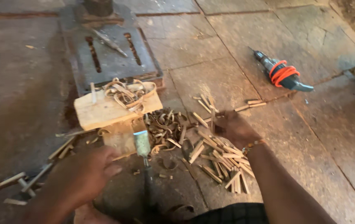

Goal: The person uses a chisel to carve a small wooden block, repeatedly shaving off thin strips of wood. The person occasionally picks up and inspects the carved pieces before continuing to carve the block.

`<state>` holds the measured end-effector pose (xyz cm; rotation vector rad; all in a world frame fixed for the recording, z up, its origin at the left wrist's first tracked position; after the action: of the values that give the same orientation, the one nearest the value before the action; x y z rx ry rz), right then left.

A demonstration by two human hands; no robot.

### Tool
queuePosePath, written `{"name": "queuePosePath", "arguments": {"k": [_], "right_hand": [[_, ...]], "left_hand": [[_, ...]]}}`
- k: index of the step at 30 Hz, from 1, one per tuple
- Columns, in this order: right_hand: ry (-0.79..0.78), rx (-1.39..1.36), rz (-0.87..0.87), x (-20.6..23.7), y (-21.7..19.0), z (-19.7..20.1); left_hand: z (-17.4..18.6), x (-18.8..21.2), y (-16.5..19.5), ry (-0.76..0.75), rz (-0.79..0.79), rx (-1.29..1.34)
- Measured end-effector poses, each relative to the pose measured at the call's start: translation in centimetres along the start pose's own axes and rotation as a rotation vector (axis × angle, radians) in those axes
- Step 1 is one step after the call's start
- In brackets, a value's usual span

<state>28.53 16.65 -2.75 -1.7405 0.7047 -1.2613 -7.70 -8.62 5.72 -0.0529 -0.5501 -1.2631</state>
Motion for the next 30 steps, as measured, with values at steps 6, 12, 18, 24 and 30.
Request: {"name": "queuePosePath", "arguments": {"k": [6,12,18,24,30], "right_hand": [[-0.349,-0.314,0.031,5.0,-5.6,-7.6],[-0.393,-0.327,0.034,7.7,-5.2,-12.7],[-0.493,-0.249,0.092,9.6,-4.1,-15.7],[-0.524,-0.090,0.272,11.2,-4.4,-16.8],[-0.512,0.077,0.317,12.7,-4.3,-17.7]], "left_hand": [[0.5,0.7,3.3,0.175,-0.085,0.230],[0.5,2.2,6.5,0.157,-0.178,0.437],[0.6,2.8,7.0,0.262,-0.247,0.583],[-0.1,2.1,6.5,0.310,-0.228,0.528],[0.1,2.0,6.2,0.232,-0.168,0.428]]}}
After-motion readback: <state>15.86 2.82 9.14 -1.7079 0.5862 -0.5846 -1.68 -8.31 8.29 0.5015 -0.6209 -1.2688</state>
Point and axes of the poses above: each hand's wrist, its own x-axis away from the middle knuckle, its own z-axis out of the back of the hand, y = z × x, the point moved 1 cm from there along -x, towards the middle knuckle, and after that the axes turned 13 degrees about -x, right-handed, at the moved point
